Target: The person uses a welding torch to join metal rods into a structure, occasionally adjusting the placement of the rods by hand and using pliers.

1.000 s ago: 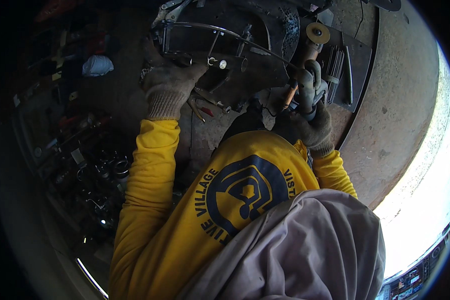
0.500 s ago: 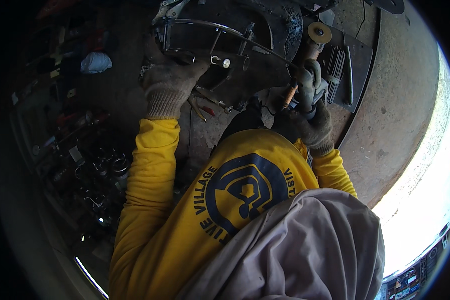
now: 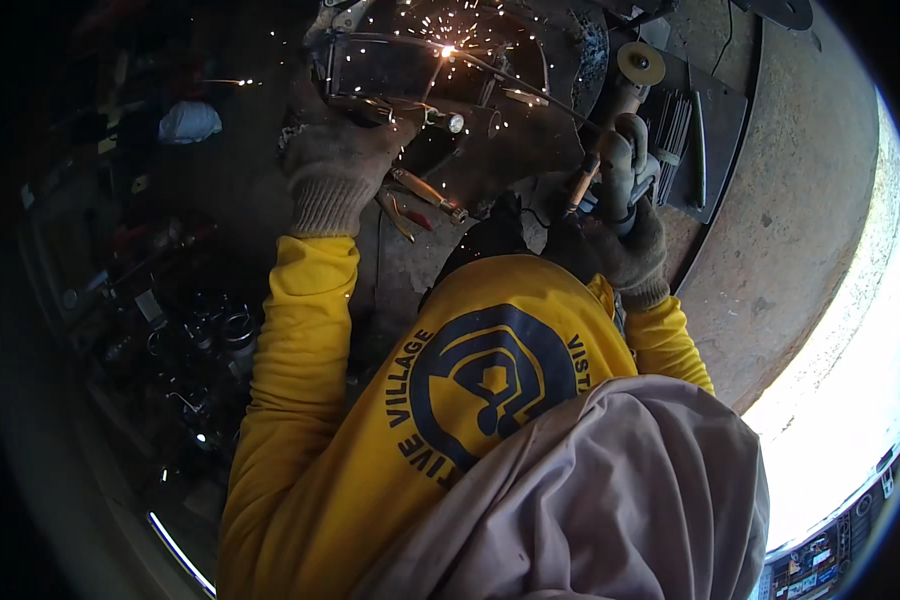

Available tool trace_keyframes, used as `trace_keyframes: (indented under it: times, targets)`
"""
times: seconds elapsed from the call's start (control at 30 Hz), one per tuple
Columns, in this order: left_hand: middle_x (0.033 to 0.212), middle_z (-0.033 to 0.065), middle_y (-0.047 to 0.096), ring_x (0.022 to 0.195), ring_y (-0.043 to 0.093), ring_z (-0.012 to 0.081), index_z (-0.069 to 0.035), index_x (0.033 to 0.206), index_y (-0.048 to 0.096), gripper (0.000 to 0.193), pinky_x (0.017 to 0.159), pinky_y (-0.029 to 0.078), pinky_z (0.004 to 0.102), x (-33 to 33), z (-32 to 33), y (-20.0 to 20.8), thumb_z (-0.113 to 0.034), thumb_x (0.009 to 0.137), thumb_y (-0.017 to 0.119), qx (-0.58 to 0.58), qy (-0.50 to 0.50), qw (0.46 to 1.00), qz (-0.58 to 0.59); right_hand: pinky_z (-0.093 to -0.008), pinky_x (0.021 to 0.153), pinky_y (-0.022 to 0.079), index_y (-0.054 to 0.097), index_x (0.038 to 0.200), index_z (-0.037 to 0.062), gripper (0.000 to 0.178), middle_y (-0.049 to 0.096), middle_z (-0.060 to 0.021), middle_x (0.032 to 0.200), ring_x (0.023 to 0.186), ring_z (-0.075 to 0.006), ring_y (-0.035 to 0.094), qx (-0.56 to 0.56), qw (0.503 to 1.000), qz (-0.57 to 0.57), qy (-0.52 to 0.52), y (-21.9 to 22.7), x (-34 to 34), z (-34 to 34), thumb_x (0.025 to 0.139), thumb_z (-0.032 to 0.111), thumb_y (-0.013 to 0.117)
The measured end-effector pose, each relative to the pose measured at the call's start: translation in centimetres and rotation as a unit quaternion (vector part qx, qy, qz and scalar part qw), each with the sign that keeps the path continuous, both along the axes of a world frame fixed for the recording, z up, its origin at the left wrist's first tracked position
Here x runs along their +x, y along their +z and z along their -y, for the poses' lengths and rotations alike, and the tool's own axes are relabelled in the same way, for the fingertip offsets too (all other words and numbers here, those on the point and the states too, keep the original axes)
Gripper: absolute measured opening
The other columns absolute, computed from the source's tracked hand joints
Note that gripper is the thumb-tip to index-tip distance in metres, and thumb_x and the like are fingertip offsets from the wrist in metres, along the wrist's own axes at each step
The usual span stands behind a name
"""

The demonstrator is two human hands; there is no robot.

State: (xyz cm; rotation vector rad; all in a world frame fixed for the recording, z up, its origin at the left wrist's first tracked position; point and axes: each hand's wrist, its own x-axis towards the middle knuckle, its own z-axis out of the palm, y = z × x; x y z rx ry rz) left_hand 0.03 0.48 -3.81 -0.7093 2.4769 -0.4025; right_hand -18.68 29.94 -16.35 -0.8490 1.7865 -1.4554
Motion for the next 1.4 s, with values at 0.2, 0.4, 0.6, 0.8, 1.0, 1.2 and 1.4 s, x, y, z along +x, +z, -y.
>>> trace_keyframes:
  times: [0.2,0.4,0.6,0.8,1.0,1.2,1.4]
  targets:
    - [0.126,0.0178,0.066,0.099,0.074,0.0342,-0.038,0.140,0.054,0.048,0.073,0.062,0.0477,-0.2,0.1,-0.4,-0.060,0.097,0.053,-0.006,0.048,0.999,-0.003,-0.0314,0.078,0.056,0.062,0.125,-0.0037,0.048,0.073,-0.0095,0.100,0.086,-0.0174,0.070,-0.015,1.000,0.014,-0.022,-0.4,0.2,0.1,0.088,0.022,0.078]
    - [0.128,0.0185,0.064,0.104,0.071,0.0286,-0.009,0.147,0.041,0.087,0.087,0.059,0.0427,0.0,0.1,-0.9,-0.068,0.088,0.065,0.006,0.117,0.983,-0.140,-0.0321,0.076,0.057,0.064,0.118,-0.0046,0.042,0.073,-0.0115,0.099,0.086,-0.0183,0.072,0.034,0.998,0.037,-0.029,0.2,0.2,-0.4,0.088,0.021,0.078]
    - [0.131,0.0194,0.063,0.105,0.071,0.0331,-0.047,0.151,0.040,0.054,0.086,0.059,0.0484,-0.9,-0.2,-0.4,-0.058,0.100,0.055,-0.068,0.015,0.988,0.140,-0.0337,0.078,0.057,0.065,0.117,-0.0036,0.040,0.074,-0.0121,0.101,0.088,-0.0189,0.072,0.016,1.000,-0.007,-0.026,0.3,-0.1,-0.3,0.088,0.021,0.077]
    - [0.128,0.0217,0.064,0.096,0.074,0.0403,-0.053,0.146,0.044,0.044,0.074,0.061,0.0523,-1.0,-1.3,-0.3,-0.062,0.103,0.042,-0.023,0.031,0.981,-0.188,-0.0334,0.078,0.057,0.066,0.118,-0.0020,0.042,0.074,-0.0109,0.098,0.087,-0.0192,0.072,-0.002,0.998,0.048,-0.031,1.0,0.1,-0.1,0.087,0.024,0.078]
    - [0.137,0.0214,0.061,0.110,0.070,0.0408,-0.044,0.153,0.039,0.066,0.085,0.060,0.0505,-1.8,0.4,0.4,-0.076,0.095,0.043,0.021,0.104,0.987,0.124,-0.0338,0.079,0.056,0.064,0.122,-0.0016,0.046,0.074,-0.0107,0.099,0.089,-0.0192,0.072,0.007,0.999,0.041,-0.017,0.3,0.2,-0.1,0.087,0.025,0.079]
    - [0.135,0.0208,0.062,0.109,0.071,0.0385,-0.038,0.153,0.042,0.071,0.080,0.061,0.0500,0.0,1.1,-1.6,-0.074,0.093,0.052,0.049,0.224,0.972,-0.057,-0.0337,0.081,0.056,0.063,0.125,-0.0017,0.049,0.073,-0.0115,0.103,0.091,-0.0183,0.071,-0.001,1.000,-0.013,-0.023,-0.2,0.4,0.0,0.087,0.025,0.079]
    - [0.104,0.0189,0.075,0.089,0.075,0.0327,-0.019,0.149,0.049,0.080,0.077,0.062,0.0449,-0.4,-0.3,-0.7,-0.068,0.088,0.065,0.129,0.212,0.954,-0.167,-0.0330,0.080,0.056,0.062,0.125,-0.0021,0.048,0.073,-0.0106,0.101,0.089,-0.0179,0.071,0.013,1.000,-0.002,-0.009,-0.6,0.3,-0.1,0.087,0.023,0.078]
